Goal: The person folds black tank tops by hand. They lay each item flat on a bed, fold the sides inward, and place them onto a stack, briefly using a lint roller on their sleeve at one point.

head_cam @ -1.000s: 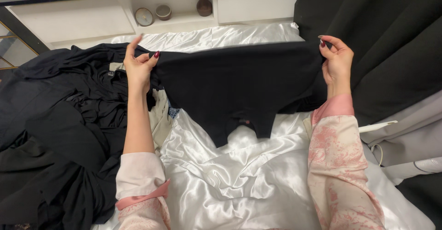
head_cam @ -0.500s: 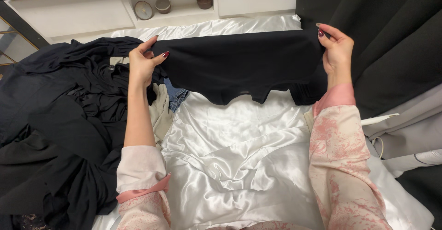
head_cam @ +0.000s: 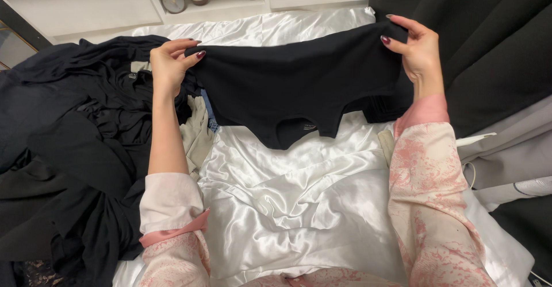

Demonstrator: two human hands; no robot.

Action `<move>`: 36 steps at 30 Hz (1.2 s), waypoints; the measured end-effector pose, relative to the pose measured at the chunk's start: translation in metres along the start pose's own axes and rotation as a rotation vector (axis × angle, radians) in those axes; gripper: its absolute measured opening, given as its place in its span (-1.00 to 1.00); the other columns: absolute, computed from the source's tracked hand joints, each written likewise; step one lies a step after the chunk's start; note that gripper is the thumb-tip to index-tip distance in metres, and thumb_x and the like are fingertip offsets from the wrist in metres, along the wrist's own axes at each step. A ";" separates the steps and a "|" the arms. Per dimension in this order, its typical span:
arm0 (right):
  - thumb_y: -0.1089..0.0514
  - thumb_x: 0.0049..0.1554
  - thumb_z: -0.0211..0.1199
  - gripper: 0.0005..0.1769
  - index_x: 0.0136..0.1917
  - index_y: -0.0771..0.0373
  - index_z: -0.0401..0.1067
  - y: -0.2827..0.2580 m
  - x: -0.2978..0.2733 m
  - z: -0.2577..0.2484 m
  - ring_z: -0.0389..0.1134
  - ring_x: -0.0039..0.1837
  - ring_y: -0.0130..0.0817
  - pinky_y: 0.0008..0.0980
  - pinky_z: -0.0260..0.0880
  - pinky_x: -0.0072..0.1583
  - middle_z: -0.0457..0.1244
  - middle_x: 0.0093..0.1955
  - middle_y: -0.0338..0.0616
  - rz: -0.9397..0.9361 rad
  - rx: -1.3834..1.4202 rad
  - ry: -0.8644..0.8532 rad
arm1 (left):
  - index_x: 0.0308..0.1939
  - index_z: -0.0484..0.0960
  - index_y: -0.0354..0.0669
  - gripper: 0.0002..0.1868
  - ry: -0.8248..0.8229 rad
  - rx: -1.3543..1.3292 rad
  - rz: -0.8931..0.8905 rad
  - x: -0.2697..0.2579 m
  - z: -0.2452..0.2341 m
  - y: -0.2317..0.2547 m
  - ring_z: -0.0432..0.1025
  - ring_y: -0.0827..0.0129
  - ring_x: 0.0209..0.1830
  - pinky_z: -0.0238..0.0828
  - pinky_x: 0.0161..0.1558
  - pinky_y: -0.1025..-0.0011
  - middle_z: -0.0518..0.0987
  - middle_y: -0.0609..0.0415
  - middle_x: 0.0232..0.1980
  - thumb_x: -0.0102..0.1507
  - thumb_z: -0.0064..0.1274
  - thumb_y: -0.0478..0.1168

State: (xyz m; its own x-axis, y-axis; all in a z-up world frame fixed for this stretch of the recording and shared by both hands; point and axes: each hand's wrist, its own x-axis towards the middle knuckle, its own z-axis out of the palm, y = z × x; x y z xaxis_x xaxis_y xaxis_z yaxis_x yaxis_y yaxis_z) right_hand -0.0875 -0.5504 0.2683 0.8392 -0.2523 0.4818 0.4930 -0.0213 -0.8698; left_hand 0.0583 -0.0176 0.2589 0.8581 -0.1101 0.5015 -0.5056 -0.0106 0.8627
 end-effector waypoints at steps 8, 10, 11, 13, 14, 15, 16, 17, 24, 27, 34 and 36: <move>0.46 0.18 0.42 -0.81 0.09 0.45 0.60 0.030 0.013 -0.005 0.43 0.02 -0.50 -0.58 0.46 0.14 0.44 0.02 -0.09 -0.002 -0.108 0.166 | -0.20 0.82 -0.15 -0.75 0.036 0.496 -0.043 -0.007 0.006 -0.018 0.42 0.56 -0.48 0.36 -0.40 0.55 0.62 0.12 -0.43 0.06 0.44 -0.42; 0.44 0.14 0.45 -0.82 0.05 0.43 0.61 0.033 0.008 -0.007 0.42 -0.06 -0.56 -0.61 0.43 0.05 0.45 -0.07 -0.15 0.017 -0.271 0.195 | -0.22 0.82 -0.20 -0.80 0.030 0.452 -0.039 -0.013 0.001 -0.030 0.49 0.56 -0.41 0.41 -0.35 0.57 0.67 0.11 -0.36 0.09 0.41 -0.44; 0.44 0.14 0.45 -0.82 0.05 0.43 0.61 0.034 0.008 -0.008 0.42 -0.06 -0.56 -0.61 0.43 0.05 0.45 -0.07 -0.15 0.014 -0.270 0.194 | -0.24 0.81 -0.25 -0.84 0.027 0.408 -0.033 -0.014 -0.002 -0.037 0.55 0.57 -0.35 0.47 -0.30 0.60 0.72 0.09 -0.29 0.11 0.39 -0.45; 0.42 0.11 0.46 -0.81 0.03 0.40 0.63 0.036 0.005 -0.010 0.45 -0.07 -0.58 -0.62 0.45 0.06 0.46 -0.10 -0.22 0.062 -0.285 0.269 | -0.21 0.80 -0.30 -0.86 0.036 0.205 -0.119 -0.012 -0.008 -0.048 0.57 0.55 -0.29 0.50 -0.22 0.61 0.73 0.05 -0.25 0.15 0.38 -0.44; 0.42 0.11 0.46 -0.81 0.03 0.40 0.63 0.037 0.005 -0.010 0.45 -0.07 -0.58 -0.62 0.45 0.06 0.46 -0.10 -0.22 0.064 -0.285 0.269 | -0.18 0.78 -0.35 -0.86 0.044 0.001 -0.207 -0.012 -0.009 -0.052 0.60 0.54 -0.24 0.53 -0.15 0.63 0.74 0.01 -0.20 0.19 0.37 -0.43; 0.42 0.13 0.48 -0.80 0.06 0.39 0.64 0.038 0.006 -0.011 0.36 -0.10 -0.58 -0.61 0.41 0.05 0.41 -0.13 -0.23 0.081 -0.233 0.236 | -0.18 0.78 -0.35 -0.86 0.043 0.001 -0.207 -0.012 -0.010 -0.054 0.60 0.54 -0.24 0.53 -0.15 0.63 0.74 0.01 -0.20 0.19 0.37 -0.43; 0.42 0.15 0.51 -0.79 0.09 0.39 0.65 0.039 0.007 -0.011 0.28 -0.13 -0.58 -0.61 0.37 0.05 0.37 -0.15 -0.24 0.099 -0.182 0.203 | -0.14 0.77 -0.36 -0.80 0.003 -0.047 -0.226 -0.014 -0.009 -0.054 0.59 0.54 -0.25 0.53 -0.14 0.62 0.73 0.00 -0.19 0.15 0.37 -0.45; 0.42 0.15 0.51 -0.79 0.09 0.39 0.65 0.038 0.007 -0.010 0.28 -0.13 -0.58 -0.61 0.37 0.05 0.37 -0.15 -0.24 0.097 -0.182 0.202 | -0.11 0.76 -0.38 -0.74 -0.036 -0.095 -0.242 -0.015 -0.008 -0.052 0.58 0.53 -0.26 0.53 -0.12 0.62 0.73 0.00 -0.18 0.12 0.37 -0.48; 0.43 0.10 0.53 -0.76 0.06 0.35 0.65 0.049 0.008 -0.017 0.32 0.03 -0.54 -0.58 0.38 0.06 0.31 0.12 -0.22 -0.074 -0.383 0.198 | -0.13 0.83 -0.31 -0.68 0.057 0.417 0.006 -0.024 0.004 -0.034 0.43 0.50 -0.33 0.44 -0.29 0.53 0.60 0.09 -0.15 0.04 0.37 -0.54; 0.42 0.13 0.53 -0.84 0.01 0.37 0.66 0.056 0.012 -0.019 0.34 0.02 -0.51 -0.55 0.36 0.03 0.30 0.11 -0.19 -0.107 -0.453 0.215 | -0.15 0.84 -0.26 -0.68 0.070 0.419 0.062 -0.019 0.007 -0.040 0.36 0.50 -0.35 0.44 -0.31 0.53 0.48 0.10 -0.14 0.02 0.42 -0.52; 0.39 0.10 0.47 -0.90 -0.08 0.37 0.61 0.059 0.017 -0.014 0.40 -0.08 -0.53 -0.54 0.42 -0.01 0.40 -0.10 -0.21 0.002 -0.396 0.275 | -0.21 0.67 -0.15 -0.74 0.047 0.210 -0.034 -0.017 0.011 -0.069 0.49 0.60 -0.28 0.52 -0.22 0.57 0.55 0.15 -0.17 0.07 0.40 -0.38; 0.40 0.09 0.47 -0.89 -0.08 0.36 0.62 0.068 0.013 -0.017 0.39 -0.09 -0.52 -0.54 0.41 -0.02 0.40 -0.12 -0.19 0.043 -0.414 0.292 | -0.24 0.81 -0.28 -0.79 0.056 0.367 0.041 -0.025 0.012 -0.084 0.43 0.50 -0.32 0.43 -0.28 0.49 0.44 0.11 -0.15 0.07 0.46 -0.41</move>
State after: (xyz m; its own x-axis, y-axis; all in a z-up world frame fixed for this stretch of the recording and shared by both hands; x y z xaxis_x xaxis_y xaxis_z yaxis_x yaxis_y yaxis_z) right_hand -0.0467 -0.5715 0.2135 0.7282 -0.5204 0.4459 0.2772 -0.3714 -0.8861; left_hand 0.0784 -0.0261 0.1733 0.8349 -0.0635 0.5467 -0.5295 -0.3636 0.7664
